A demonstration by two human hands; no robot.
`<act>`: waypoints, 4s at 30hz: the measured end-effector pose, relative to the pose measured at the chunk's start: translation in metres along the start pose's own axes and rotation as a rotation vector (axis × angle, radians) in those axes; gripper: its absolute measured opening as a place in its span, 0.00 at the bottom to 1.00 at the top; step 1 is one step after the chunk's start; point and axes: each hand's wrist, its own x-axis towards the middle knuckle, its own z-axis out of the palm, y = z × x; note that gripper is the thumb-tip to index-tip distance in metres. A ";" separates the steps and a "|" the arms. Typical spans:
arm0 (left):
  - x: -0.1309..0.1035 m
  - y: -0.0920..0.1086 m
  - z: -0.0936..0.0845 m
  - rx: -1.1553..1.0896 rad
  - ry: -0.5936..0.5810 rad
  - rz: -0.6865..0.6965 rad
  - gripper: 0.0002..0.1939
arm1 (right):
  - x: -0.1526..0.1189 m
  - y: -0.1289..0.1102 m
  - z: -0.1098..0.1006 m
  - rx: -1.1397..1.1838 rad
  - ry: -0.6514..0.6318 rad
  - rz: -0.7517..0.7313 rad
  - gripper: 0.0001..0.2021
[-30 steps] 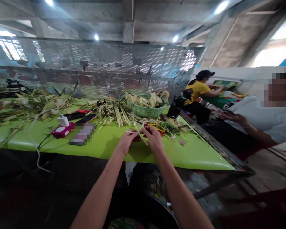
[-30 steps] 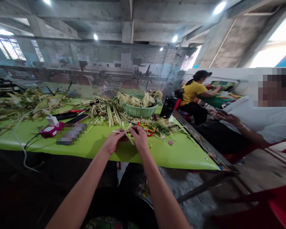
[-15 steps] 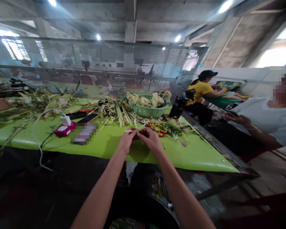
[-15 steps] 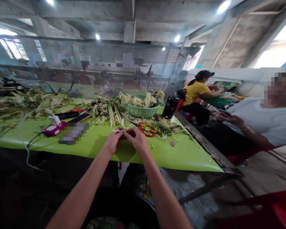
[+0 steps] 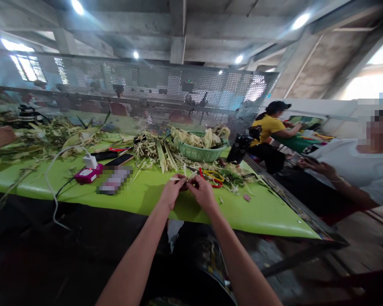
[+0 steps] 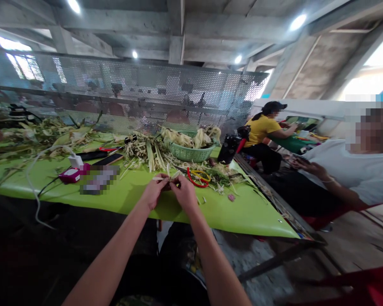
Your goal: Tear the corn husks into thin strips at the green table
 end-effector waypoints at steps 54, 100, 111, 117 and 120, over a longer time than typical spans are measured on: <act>-0.008 0.007 0.006 0.353 -0.158 -0.009 0.15 | 0.000 -0.003 -0.005 0.372 0.158 0.121 0.14; -0.007 0.004 0.002 0.081 0.024 -0.092 0.17 | 0.002 -0.003 -0.008 0.356 0.026 0.179 0.16; -0.005 0.004 0.001 -0.115 0.062 -0.083 0.16 | -0.001 -0.003 -0.005 0.253 -0.068 0.136 0.17; -0.002 0.001 -0.002 0.039 0.155 0.039 0.12 | -0.001 -0.004 -0.003 0.179 -0.133 0.052 0.15; -0.002 -0.001 -0.002 0.297 0.185 0.125 0.10 | -0.004 -0.011 -0.006 0.110 -0.003 0.003 0.12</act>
